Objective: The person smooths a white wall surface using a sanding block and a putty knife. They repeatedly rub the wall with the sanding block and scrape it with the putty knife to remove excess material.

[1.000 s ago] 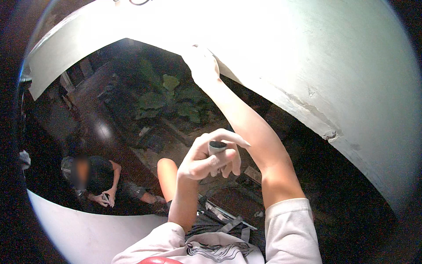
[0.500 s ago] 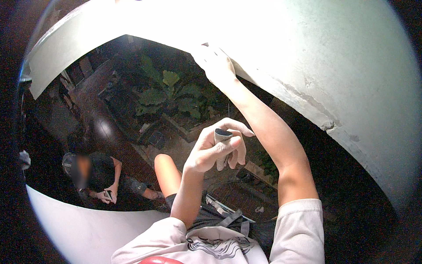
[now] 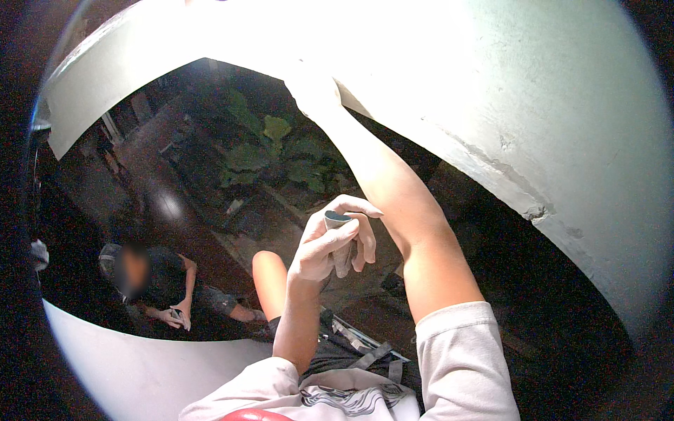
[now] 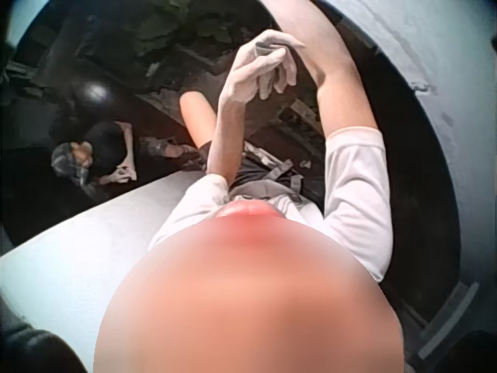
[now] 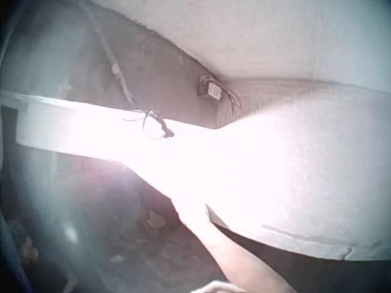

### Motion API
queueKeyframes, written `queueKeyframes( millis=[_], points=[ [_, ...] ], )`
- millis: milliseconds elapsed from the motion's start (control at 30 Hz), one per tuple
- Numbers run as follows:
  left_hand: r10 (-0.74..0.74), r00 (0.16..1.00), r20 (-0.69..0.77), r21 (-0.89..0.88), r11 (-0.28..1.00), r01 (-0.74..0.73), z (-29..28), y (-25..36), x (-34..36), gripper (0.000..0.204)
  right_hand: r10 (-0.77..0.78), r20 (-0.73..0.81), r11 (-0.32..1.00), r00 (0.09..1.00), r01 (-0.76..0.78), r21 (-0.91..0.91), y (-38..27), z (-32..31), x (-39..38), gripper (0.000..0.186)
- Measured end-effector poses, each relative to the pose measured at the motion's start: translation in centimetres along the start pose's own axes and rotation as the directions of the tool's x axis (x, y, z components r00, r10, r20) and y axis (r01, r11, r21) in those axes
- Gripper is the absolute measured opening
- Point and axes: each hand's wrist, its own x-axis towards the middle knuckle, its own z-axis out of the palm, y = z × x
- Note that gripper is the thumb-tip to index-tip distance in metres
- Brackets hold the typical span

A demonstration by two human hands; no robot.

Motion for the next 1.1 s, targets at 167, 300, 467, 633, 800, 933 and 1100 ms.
queueKeyframes(
  millis=[167,300,467,633,800,933,1100],
  points=[
    [0.032,0.999,0.008,-0.001,0.999,-0.032,0.2,-0.3,0.1,0.030,-0.093,0.146,0.990,0.985,0.076,0.121,1.0,-1.5,-3.5,0.047],
    [0.003,0.999,0.048,-0.091,0.996,0.001,1.1,-1.6,0.5,0.035,-0.160,0.038,0.975,0.986,0.151,0.163,4.6,-3.2,-11.3,0.045],
    [-0.069,0.993,0.099,-0.108,0.991,0.080,3.0,-3.9,1.3,0.035,-0.061,0.178,0.998,0.982,0.056,0.030,11.1,-6.7,-22.5,0.057],
    [-0.138,0.983,0.118,-0.151,0.976,0.155,5.1,-5.8,1.4,0.034,0.167,0.184,0.983,0.969,-0.150,-0.104,15.2,-11.4,-31.5,0.064],
    [-0.170,0.975,0.142,-0.131,0.973,0.188,6.4,-6.6,1.1,0.032,0.198,0.069,0.980,0.978,-0.196,-0.040,16.6,-12.3,-35.8,0.060],
    [-0.170,0.975,0.145,-0.110,0.976,0.186,7.1,-6.7,0.7,0.032,0.164,0.121,0.986,0.979,-0.168,0.022,15.4,-9.6,-32.2,0.058],
    [-0.125,0.987,0.104,-0.155,0.978,0.140,8.1,-5.7,-0.1,0.033,0.040,-0.024,0.943,0.999,-0.030,0.330,10.4,-5.6,-20.4,0.045]
  ],
)
